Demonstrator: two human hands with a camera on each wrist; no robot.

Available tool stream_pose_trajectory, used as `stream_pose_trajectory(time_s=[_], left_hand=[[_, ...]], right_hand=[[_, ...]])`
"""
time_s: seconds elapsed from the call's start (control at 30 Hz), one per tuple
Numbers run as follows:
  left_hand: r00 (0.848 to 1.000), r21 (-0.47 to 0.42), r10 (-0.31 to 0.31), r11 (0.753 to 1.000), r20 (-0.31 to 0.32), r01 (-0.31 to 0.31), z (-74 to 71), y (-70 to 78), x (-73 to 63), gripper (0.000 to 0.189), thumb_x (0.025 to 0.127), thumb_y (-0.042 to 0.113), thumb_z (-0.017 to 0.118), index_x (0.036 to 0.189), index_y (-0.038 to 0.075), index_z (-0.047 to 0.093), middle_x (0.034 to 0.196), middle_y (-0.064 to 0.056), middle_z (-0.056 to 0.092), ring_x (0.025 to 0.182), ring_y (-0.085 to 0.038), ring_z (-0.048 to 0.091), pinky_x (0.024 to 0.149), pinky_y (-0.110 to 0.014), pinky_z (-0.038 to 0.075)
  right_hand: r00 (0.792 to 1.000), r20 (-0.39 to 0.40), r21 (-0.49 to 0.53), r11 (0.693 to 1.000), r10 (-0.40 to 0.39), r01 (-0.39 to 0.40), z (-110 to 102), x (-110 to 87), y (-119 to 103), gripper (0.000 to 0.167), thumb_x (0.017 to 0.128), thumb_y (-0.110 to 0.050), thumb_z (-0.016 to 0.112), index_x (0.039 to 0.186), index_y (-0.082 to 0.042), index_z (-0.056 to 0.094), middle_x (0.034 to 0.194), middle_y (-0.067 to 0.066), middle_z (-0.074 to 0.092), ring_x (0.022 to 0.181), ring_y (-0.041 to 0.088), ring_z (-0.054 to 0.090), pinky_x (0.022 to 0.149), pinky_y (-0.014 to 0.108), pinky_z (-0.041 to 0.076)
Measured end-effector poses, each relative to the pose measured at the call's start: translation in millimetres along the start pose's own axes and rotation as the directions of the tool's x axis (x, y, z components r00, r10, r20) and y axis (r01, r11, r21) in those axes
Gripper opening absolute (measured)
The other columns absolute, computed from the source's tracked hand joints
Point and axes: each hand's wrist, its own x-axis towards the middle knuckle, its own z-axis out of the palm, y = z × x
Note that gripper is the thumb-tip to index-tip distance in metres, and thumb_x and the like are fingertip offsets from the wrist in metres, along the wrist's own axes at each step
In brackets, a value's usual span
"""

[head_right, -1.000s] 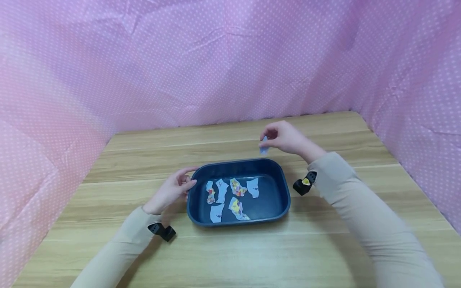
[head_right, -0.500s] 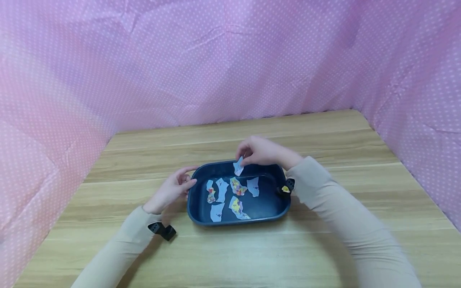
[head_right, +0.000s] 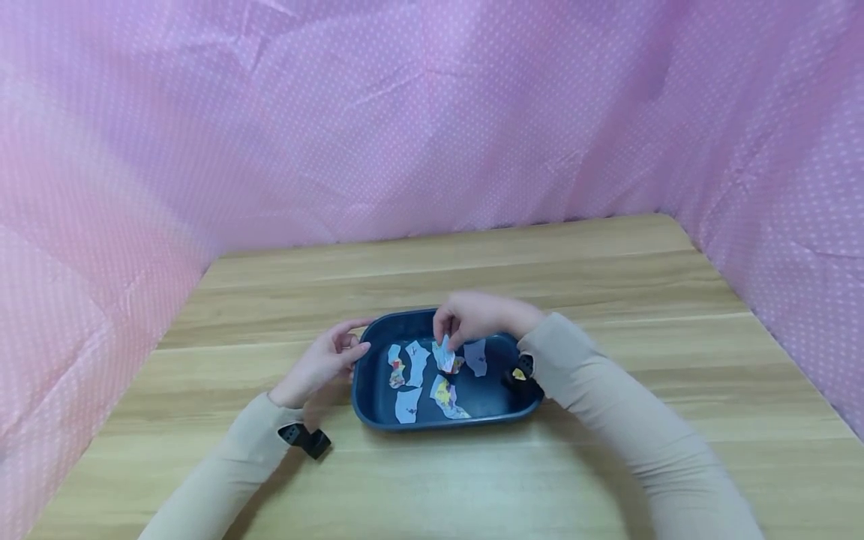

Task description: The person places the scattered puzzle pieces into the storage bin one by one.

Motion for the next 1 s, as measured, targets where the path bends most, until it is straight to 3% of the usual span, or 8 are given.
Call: stream_pose_trajectory(time_s=[0.2,0.43,0.63,1.0], left_hand=[[1.000,0.003,0.004,1.000,0.001,-0.004,0.2,-3.5,0.0,0.044,0.095,0.017,0.058,0.137,0.023,0.047,0.085,-0.011,0.056,0.065,-0.020,0.057,0.064,-0.030,0.054],[0.999,0.022,0.037,0.999,0.009,-0.037,0.3,-1.2,2.7,0.044,0.095,0.016,0.057,0.138,0.022,0.046,0.084,-0.010,0.055,0.065,-0.019,0.057,0.065,-0.034,0.055],[0.999,0.021,0.038,0.999,0.003,-0.038,-1.8,0.8,4.9,0.044,0.096,0.017,0.056,0.138,0.023,0.046,0.083,-0.009,0.055,0.065,-0.019,0.056,0.066,-0.035,0.056],[1.000,0.007,0.017,1.000,0.015,-0.018,-1.6,-0.3,5.5,0.044,0.095,0.016,0.057,0.137,0.022,0.046,0.082,-0.009,0.055,0.064,-0.019,0.056,0.064,-0.033,0.054]], right_hand=[[0.997,0.070,0.046,0.999,0.015,-0.018,7.3,1.0,7.6,0.005,0.082,-0.002,0.070,0.085,-0.005,0.068,0.088,0.003,0.068,0.071,0.005,0.055,0.068,0.020,0.051],[0.985,0.150,0.058,0.994,0.081,-0.091,10.5,2.5,16.3,0.006,0.082,-0.003,0.070,0.085,-0.008,0.070,0.095,0.000,0.070,0.072,0.007,0.055,0.069,0.022,0.050],[0.975,0.195,0.025,0.994,0.102,-0.109,10.4,5.7,18.8,0.008,0.081,-0.001,0.071,0.083,-0.008,0.071,0.100,-0.002,0.070,0.077,0.007,0.055,0.072,0.022,0.049],[0.955,0.234,-0.050,0.983,0.181,-0.174,25.0,9.5,18.4,0.011,0.076,-0.002,0.076,0.074,-0.012,0.072,0.089,-0.008,0.066,0.072,0.006,0.055,0.068,0.020,0.048]])
